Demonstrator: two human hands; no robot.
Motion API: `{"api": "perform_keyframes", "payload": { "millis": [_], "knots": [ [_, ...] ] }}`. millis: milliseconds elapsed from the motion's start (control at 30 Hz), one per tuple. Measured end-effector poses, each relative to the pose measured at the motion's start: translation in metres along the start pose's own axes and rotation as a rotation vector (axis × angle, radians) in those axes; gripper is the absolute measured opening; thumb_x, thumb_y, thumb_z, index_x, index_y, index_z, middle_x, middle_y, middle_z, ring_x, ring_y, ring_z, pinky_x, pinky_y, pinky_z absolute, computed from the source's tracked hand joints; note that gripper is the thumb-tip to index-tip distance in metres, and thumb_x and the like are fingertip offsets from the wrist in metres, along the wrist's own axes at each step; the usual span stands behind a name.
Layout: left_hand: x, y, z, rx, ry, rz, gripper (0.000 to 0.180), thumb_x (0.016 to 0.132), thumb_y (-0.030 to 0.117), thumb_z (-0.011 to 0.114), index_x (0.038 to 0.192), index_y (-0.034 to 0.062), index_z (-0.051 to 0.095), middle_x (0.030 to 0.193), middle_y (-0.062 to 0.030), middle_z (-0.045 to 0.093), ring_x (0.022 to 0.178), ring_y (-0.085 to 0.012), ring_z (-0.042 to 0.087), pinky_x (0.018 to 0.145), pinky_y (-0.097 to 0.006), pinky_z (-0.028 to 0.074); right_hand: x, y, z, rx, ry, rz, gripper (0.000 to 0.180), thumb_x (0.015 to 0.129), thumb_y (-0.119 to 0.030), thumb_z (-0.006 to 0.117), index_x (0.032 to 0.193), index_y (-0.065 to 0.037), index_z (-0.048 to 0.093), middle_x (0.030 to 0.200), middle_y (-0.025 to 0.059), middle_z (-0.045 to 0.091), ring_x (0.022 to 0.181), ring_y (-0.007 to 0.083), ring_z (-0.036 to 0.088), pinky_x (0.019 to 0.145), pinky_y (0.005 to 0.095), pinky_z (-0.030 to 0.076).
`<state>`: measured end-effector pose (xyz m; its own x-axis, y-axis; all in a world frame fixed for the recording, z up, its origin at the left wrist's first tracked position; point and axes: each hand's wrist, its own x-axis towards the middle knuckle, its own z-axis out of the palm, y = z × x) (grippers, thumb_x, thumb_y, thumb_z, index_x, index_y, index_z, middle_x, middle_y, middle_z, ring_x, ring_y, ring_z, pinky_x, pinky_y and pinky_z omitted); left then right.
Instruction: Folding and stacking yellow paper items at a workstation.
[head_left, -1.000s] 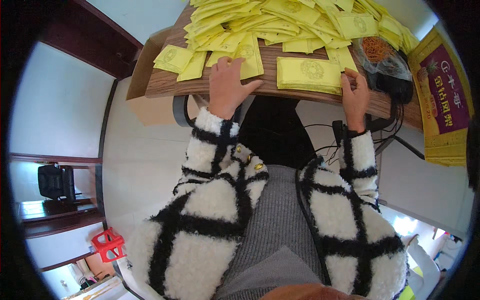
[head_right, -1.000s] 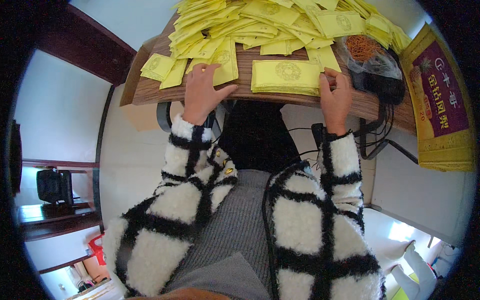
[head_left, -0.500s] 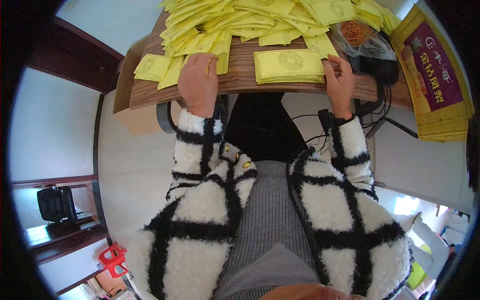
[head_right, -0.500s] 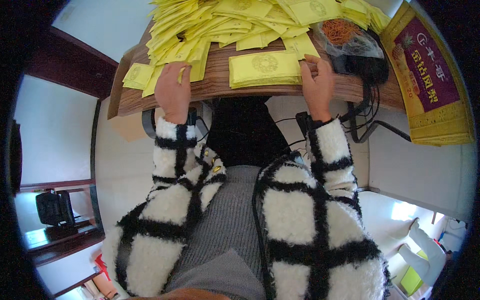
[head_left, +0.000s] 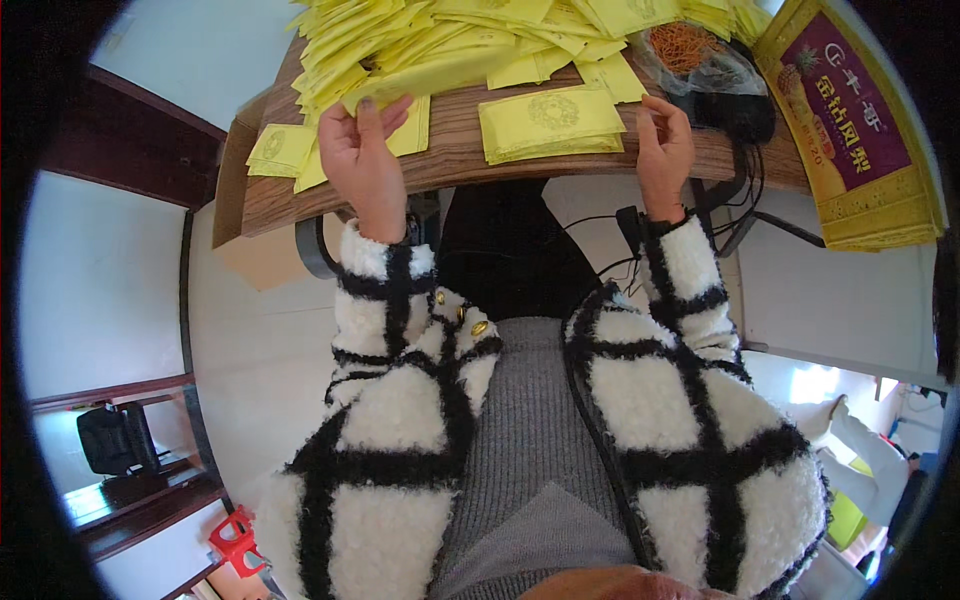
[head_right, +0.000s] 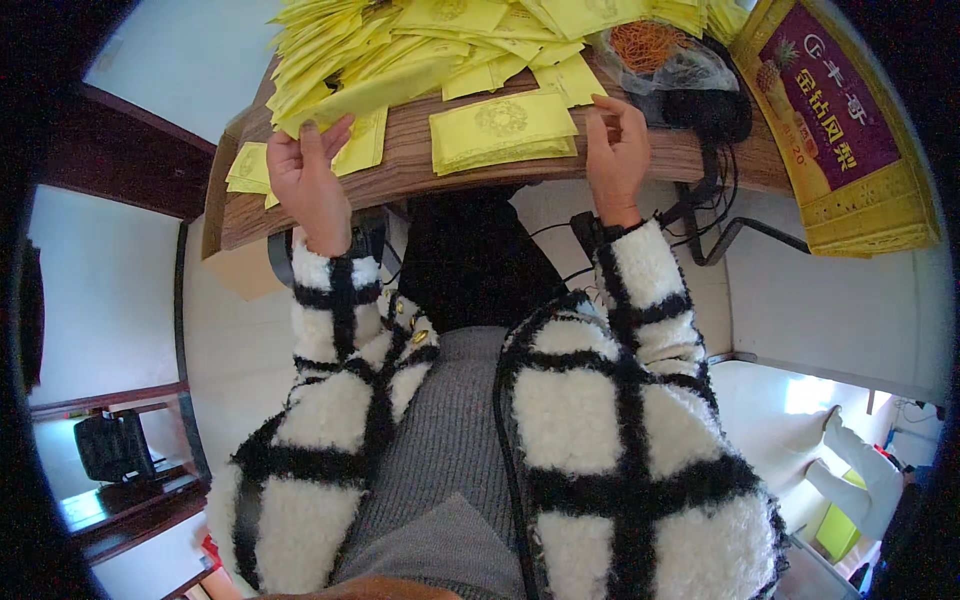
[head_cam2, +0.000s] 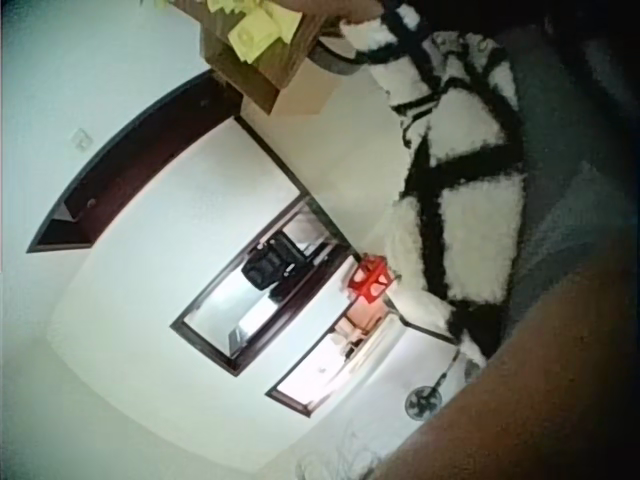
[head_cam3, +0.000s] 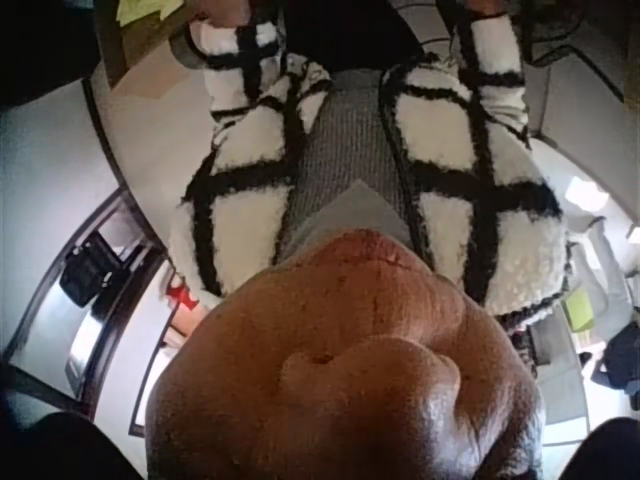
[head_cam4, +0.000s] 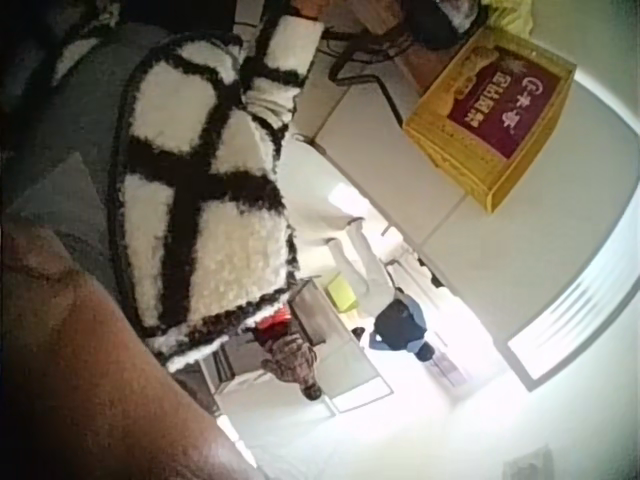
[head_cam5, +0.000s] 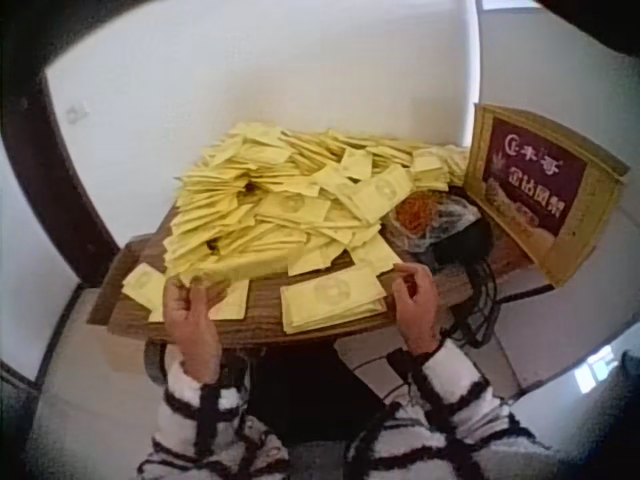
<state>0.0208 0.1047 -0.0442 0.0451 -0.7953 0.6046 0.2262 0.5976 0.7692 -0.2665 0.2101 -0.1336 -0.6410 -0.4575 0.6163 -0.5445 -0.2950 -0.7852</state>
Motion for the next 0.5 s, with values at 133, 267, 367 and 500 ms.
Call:
{"api": "perform_keyframes", "payload": {
  "millis": [133,267,367,500],
  "knots": [
    [-0.009,0.005,0.012,-0.055,-0.087,0.018,0.018,0.103,0.012,0.053,0.112,-0.0028,0.052,0.111,-0.0173,0.065,0.091,-0.0274,0.071,0.085,-0.034,0.058,-0.007,-0.004,0.003,0.188,0.072,0.029,0.019,0.097,-0.013,0.061,0.112,-0.001,0.064,0.096,0.0044,0.064,0.079,0.0093,0.056,0.071,0.0239,0.047],
    [-0.017,0.004,0.018,-0.148,-0.336,0.013,0.014,0.102,0.011,0.053,0.111,-0.0009,0.053,0.116,-0.0181,0.065,0.104,-0.0248,0.066,0.09,-0.035,0.056,-0.006,-0.053,0.005,0.399,-0.1,0.149,0.023,0.099,-0.015,0.059,0.118,-0.001,0.061,0.094,0.0041,0.065,0.078,0.0082,0.057,0.068,0.0214,0.046],
    [-0.025,-0.004,0.028,-0.2,-0.469,-0.038,0.011,0.099,0.001,0.05,0.109,0.0003,0.053,0.118,-0.0175,0.065,0.113,-0.0224,0.061,0.096,-0.035,0.051,0.002,-0.076,0.004,0.444,-0.309,0.379,0.028,0.099,-0.015,0.06,0.123,-0.002,0.058,0.093,0.0027,0.064,0.076,0.0068,0.057,0.065,0.0192,0.044],
    [-0.025,-0.018,0.031,-0.208,-0.627,0.024,0.023,0.087,-0.011,0.046,0.104,0.0013,0.055,0.118,-0.0141,0.064,0.109,-0.0194,0.059,0.098,-0.03,0.043,0.008,-0.077,0.011,0.499,-0.326,0.579,0.03,0.098,-0.018,0.062,0.124,-0.003,0.059,0.092,0.0027,0.063,0.071,0.0056,0.056,0.061,0.0185,0.042]
  ]
}}
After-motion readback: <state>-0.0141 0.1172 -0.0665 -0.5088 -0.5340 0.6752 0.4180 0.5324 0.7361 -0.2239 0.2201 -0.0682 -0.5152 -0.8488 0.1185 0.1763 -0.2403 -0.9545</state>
